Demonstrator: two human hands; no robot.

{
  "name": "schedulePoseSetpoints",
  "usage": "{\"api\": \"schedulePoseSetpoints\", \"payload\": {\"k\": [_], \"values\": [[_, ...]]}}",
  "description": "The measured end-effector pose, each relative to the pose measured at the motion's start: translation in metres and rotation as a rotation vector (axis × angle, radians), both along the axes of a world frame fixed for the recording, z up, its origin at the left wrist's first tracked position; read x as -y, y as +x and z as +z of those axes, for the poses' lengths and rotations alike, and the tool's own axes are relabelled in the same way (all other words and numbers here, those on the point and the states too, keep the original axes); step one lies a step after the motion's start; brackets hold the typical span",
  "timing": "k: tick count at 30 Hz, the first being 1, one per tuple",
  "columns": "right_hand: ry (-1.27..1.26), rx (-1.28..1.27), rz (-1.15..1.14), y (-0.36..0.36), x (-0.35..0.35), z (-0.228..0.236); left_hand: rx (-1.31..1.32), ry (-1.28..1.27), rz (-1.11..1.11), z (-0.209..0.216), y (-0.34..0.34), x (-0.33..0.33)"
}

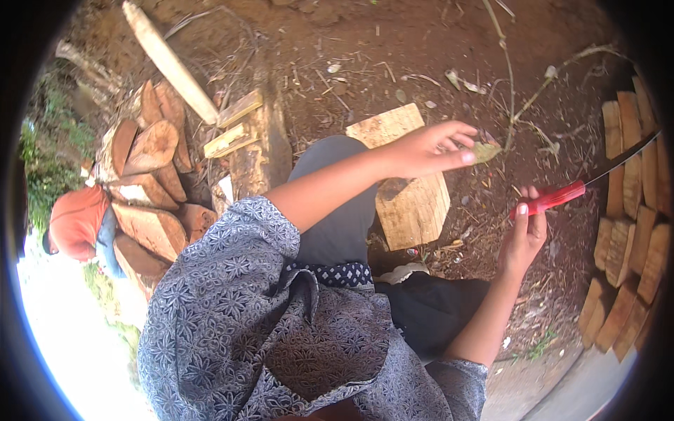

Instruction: The person sits on the ground and uses a hand saw to cut a piece of wood. They hold the wood steady with one hand and saw through it with the other, then inspect the cut piece.

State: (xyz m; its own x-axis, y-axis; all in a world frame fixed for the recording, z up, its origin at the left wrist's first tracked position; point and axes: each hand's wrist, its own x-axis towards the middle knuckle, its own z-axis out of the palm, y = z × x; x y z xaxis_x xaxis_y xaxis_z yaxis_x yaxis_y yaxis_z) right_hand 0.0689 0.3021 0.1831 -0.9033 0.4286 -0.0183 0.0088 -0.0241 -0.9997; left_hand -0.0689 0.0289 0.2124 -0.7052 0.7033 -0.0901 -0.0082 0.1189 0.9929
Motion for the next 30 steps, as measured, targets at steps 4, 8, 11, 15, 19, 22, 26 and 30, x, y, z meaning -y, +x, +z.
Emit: {"api": "schedulePoseSetpoints", "payload": {"k": [4,8,11,15,19,22,26,30], "values": [[0.403,-0.079,0.409,-0.015,0.098,0.025,-0.255,0.098,0.103,0.034,0.035,0.023],[0.710,-0.175,0.643,-0.017,0.151,0.028,-0.038,0.014,0.479,0.023,0.071,0.054],[0.607,-0.287,0.657,-0.018,0.172,0.021,0.184,0.127,0.639,0.030,0.082,0.088],[0.373,-0.309,0.499,-0.032,0.172,0.010,0.243,0.374,0.928,0.058,0.082,0.165],[0.540,-0.063,0.561,-0.042,0.153,-0.063,0.116,0.469,1.228,0.097,0.064,0.278],[0.662,0.017,0.562,-0.038,0.161,-0.080,-0.034,0.435,1.503,0.132,0.065,0.354],[0.986,0.057,0.609,-0.034,0.148,-0.119,-0.198,0.496,1.816,0.126,0.064,0.458],[1.090,0.094,0.660,-0.023,0.157,-0.135,-0.276,0.559,2.042,0.129,0.060,0.539]]}}
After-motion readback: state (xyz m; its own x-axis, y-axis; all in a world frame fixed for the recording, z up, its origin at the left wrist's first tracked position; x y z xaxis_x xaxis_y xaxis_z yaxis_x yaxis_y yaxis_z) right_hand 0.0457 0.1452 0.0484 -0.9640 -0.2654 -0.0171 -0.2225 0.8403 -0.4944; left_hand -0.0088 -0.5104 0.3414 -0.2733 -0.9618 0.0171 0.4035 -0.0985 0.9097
